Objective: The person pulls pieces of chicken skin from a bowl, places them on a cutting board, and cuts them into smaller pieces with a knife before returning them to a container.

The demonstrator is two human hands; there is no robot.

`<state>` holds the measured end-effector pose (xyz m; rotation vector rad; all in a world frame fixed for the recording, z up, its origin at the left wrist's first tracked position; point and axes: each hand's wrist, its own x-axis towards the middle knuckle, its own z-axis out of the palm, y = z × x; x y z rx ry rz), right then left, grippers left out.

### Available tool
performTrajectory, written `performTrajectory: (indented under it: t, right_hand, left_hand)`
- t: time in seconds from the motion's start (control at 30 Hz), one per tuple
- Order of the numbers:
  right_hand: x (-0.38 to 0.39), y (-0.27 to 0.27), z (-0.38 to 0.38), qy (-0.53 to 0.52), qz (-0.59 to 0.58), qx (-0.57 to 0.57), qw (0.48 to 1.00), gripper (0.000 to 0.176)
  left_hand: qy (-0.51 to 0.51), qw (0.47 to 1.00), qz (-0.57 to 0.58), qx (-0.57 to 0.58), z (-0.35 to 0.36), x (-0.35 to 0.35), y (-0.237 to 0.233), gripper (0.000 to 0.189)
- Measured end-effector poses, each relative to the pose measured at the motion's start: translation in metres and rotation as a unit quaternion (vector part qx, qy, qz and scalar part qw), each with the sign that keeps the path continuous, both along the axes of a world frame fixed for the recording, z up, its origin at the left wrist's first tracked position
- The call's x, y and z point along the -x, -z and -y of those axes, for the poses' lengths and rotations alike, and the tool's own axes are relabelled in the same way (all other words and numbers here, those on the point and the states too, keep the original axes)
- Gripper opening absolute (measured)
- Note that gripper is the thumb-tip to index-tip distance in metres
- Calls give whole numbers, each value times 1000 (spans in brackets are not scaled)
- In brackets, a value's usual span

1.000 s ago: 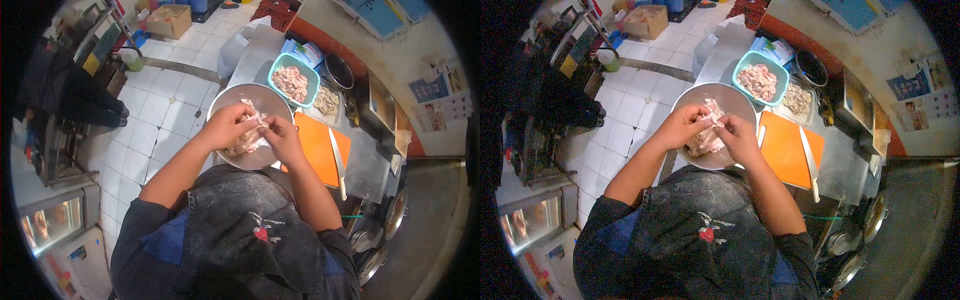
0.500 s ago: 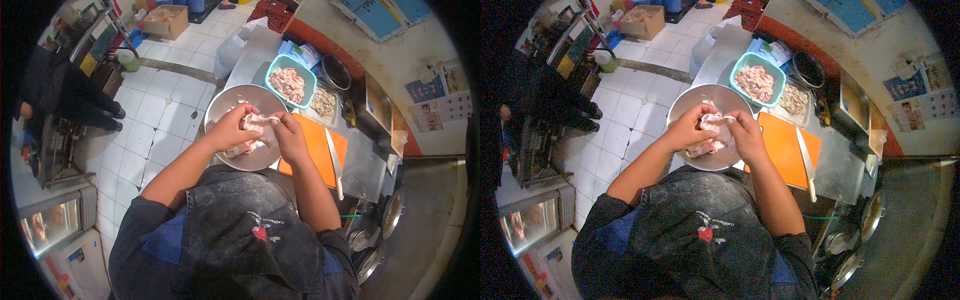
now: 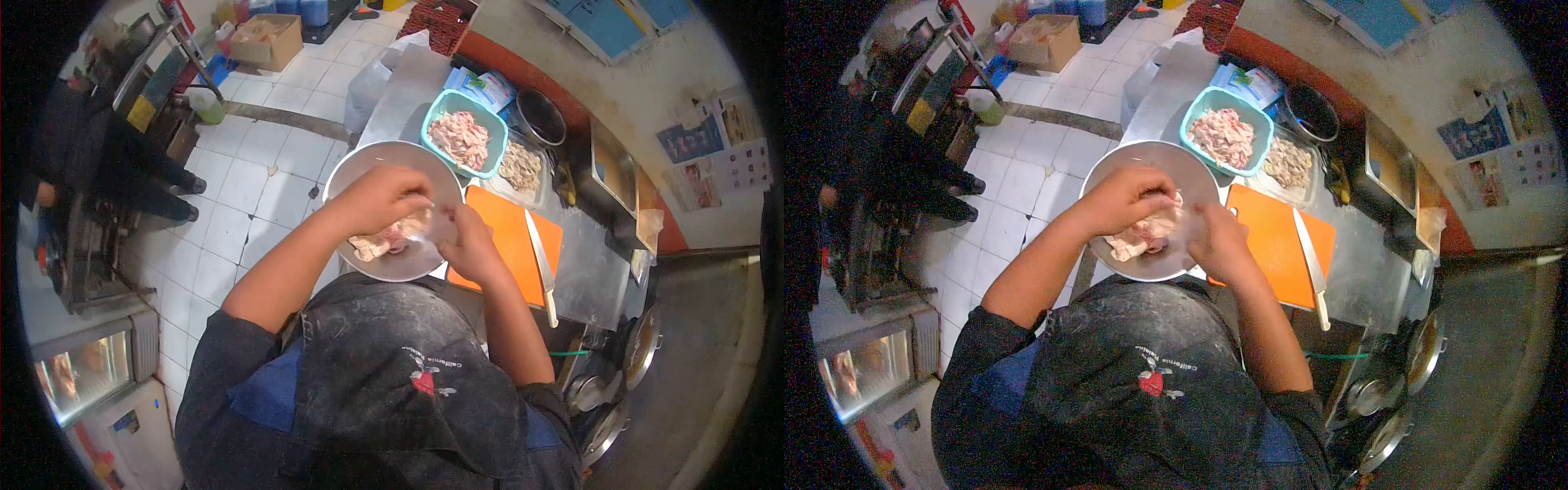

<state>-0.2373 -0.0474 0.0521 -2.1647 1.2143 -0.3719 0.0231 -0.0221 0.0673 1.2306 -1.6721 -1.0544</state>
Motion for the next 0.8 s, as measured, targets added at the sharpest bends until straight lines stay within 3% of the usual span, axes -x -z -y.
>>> performTrajectory:
  t: [0.03,0.07,0.13,0.17,0.23,0.37,0.47,0.6,0.63,0.7,0.73,0.8]
  right_hand:
    - [-4,1,-2,-11,69,100,993,35]
    - [-8,2,1,-8,70,100,992,35]
    - [-14,6,12,-102,221,31,969,33]
    - [-10,7,15,-100,224,32,969,33]
    - [4,6,21,-11,238,-146,960,24]
    - [68,-33,30,22,221,-203,954,17]
    - [127,-38,47,-72,101,-55,991,13]
    - [195,-10,78,48,17,7,999,19]
    - [213,5,87,53,19,5,998,19]
    - [248,30,100,19,-36,190,981,22]
    - [256,27,97,26,-104,200,974,19]
    - [286,51,83,6,-113,199,974,18]
  left_hand:
    - [33,995,75,57,2,6,-8,19]
    - [66,980,149,115,4,11,-16,22]
    - [82,979,157,103,9,20,-31,22]
    - [95,978,164,91,10,23,-39,23]
    - [91,973,191,90,11,25,-64,21]
    - [90,956,263,95,18,32,-79,16]
    - [80,958,257,101,33,70,-44,14]
    - [53,955,265,123,57,153,-17,15]
    - [31,954,256,151,65,174,2,15]
    - [34,956,260,131,73,213,36,18]
    - [28,953,269,138,71,231,53,18]
    - [47,945,288,150,61,262,85,17]
